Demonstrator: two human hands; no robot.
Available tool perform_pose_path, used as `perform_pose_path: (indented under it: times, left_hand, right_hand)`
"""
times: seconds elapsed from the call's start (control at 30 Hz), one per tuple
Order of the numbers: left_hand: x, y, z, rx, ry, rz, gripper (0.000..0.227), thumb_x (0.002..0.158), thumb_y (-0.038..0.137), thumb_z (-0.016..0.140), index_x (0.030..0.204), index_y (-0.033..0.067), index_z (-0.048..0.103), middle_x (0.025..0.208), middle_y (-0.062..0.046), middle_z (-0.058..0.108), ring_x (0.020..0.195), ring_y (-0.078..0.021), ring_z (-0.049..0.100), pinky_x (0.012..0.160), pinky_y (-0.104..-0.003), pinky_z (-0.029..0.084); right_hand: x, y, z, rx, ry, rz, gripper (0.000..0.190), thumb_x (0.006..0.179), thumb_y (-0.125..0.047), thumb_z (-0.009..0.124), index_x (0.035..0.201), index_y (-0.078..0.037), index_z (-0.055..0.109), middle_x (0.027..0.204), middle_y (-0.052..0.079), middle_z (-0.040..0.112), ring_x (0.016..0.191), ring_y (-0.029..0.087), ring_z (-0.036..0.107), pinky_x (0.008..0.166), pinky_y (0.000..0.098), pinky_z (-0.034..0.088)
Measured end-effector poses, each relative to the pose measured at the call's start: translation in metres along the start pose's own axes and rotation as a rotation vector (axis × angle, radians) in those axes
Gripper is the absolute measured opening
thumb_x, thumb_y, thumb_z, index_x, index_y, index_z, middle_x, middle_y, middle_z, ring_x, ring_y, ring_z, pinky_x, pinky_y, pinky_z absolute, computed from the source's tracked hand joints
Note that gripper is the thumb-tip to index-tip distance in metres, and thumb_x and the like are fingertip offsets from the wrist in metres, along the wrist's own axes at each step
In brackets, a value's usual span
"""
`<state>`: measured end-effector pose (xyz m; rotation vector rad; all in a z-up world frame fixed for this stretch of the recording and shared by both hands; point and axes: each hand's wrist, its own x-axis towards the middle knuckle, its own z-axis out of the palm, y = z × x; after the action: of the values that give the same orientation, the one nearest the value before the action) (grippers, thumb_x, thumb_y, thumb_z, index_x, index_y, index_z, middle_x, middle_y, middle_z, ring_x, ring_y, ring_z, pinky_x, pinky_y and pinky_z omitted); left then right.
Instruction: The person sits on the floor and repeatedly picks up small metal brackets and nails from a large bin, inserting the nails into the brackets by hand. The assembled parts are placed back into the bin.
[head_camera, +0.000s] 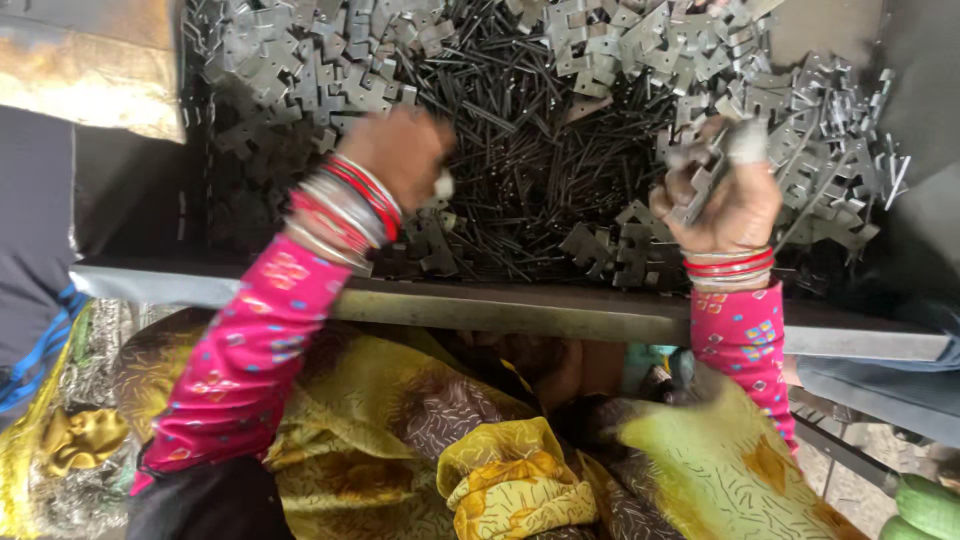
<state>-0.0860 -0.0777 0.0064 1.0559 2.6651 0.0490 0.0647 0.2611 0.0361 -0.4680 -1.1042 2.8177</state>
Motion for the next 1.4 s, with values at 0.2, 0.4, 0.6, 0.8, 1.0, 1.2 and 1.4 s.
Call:
perform_pose_path:
  times: [0.2, 0.4, 0.6, 0.8, 1.0, 1.2, 1.4]
  left_hand:
    - [-0.003, 0.04, 0.052, 0.105, 0.152, 0.093, 0.022, 0.072, 0.021, 0.08, 0.092, 0.0144, 0.074, 0.106, -0.01, 0.067, 0.104, -0.0312, 0.065, 0.079, -0.045, 0.055]
    - [0.002, 0.023, 0.067, -0.042, 0.072, 0.081, 0.023, 0.077, 0.02, 0.076, 0.099, 0.0171, 0.074, 0.107, -0.011, 0.064, 0.108, -0.0338, 0.061, 0.086, -0.048, 0.052]
    - [0.003, 0.003, 0.03, -0.064, 0.141, 0.198, 0.035, 0.072, 0.008, 0.07, 0.106, 0.0175, 0.073, 0.099, -0.01, 0.067, 0.107, -0.0372, 0.062, 0.088, -0.055, 0.051]
    - [0.009, -0.025, 0.012, -0.81, 0.323, 0.307, 0.016, 0.092, 0.001, 0.068, 0.108, 0.0024, 0.064, 0.095, -0.012, 0.073, 0.08, -0.0192, 0.071, 0.067, -0.032, 0.061]
    - [0.01, -0.016, -0.002, -1.628, 0.017, 0.035, 0.025, 0.096, 0.01, 0.068, 0.119, 0.0005, 0.066, 0.096, -0.011, 0.075, 0.074, -0.0185, 0.074, 0.061, -0.033, 0.063]
    - [0.006, -0.006, -0.001, -1.933, 0.145, 0.042, 0.045, 0.091, 0.023, 0.077, 0.127, 0.0051, 0.057, 0.104, -0.002, 0.069, 0.085, -0.0204, 0.074, 0.062, -0.035, 0.064]
    - [0.013, 0.029, 0.018, -1.907, 0.199, -0.141, 0.038, 0.093, 0.016, 0.069, 0.126, -0.0006, 0.064, 0.099, -0.016, 0.077, 0.081, -0.0285, 0.074, 0.063, -0.037, 0.062]
  right_hand:
    - [0.002, 0.015, -0.007, -0.295, -0.141, -0.098, 0.015, 0.102, -0.021, 0.071, 0.109, -0.009, 0.066, 0.088, 0.008, 0.07, 0.065, 0.02, 0.064, 0.062, 0.0445, 0.058]
    - [0.003, 0.059, 0.007, -1.652, -0.647, -0.335, 0.021, 0.082, -0.017, 0.075, 0.097, -0.003, 0.072, 0.085, 0.014, 0.073, 0.074, 0.029, 0.071, 0.066, 0.0436, 0.057]
    - [-0.005, 0.095, 0.009, -2.178, -0.813, -0.179, 0.021, 0.076, -0.007, 0.068, 0.097, -0.006, 0.071, 0.086, 0.016, 0.07, 0.084, 0.039, 0.07, 0.071, 0.0505, 0.056]
    - [-0.001, 0.067, 0.028, -1.526, -0.633, -0.155, 0.023, 0.088, -0.02, 0.074, 0.099, -0.001, 0.068, 0.088, 0.018, 0.071, 0.076, 0.035, 0.07, 0.066, 0.0422, 0.057]
    - [-0.001, 0.025, 0.024, -0.495, -0.146, -0.055, 0.013, 0.101, -0.02, 0.069, 0.103, -0.007, 0.068, 0.101, 0.013, 0.074, 0.09, 0.028, 0.074, 0.067, 0.0425, 0.063]
    - [0.009, 0.01, -0.001, -0.062, 0.027, 0.055, 0.015, 0.106, -0.02, 0.067, 0.11, -0.006, 0.067, 0.11, 0.014, 0.072, 0.102, 0.028, 0.071, 0.09, 0.0604, 0.063]
    - [0.008, 0.037, 0.02, -0.28, -0.073, 0.346, 0.034, 0.094, -0.021, 0.062, 0.124, -0.004, 0.061, 0.117, 0.015, 0.073, 0.107, 0.03, 0.073, 0.087, 0.0613, 0.06]
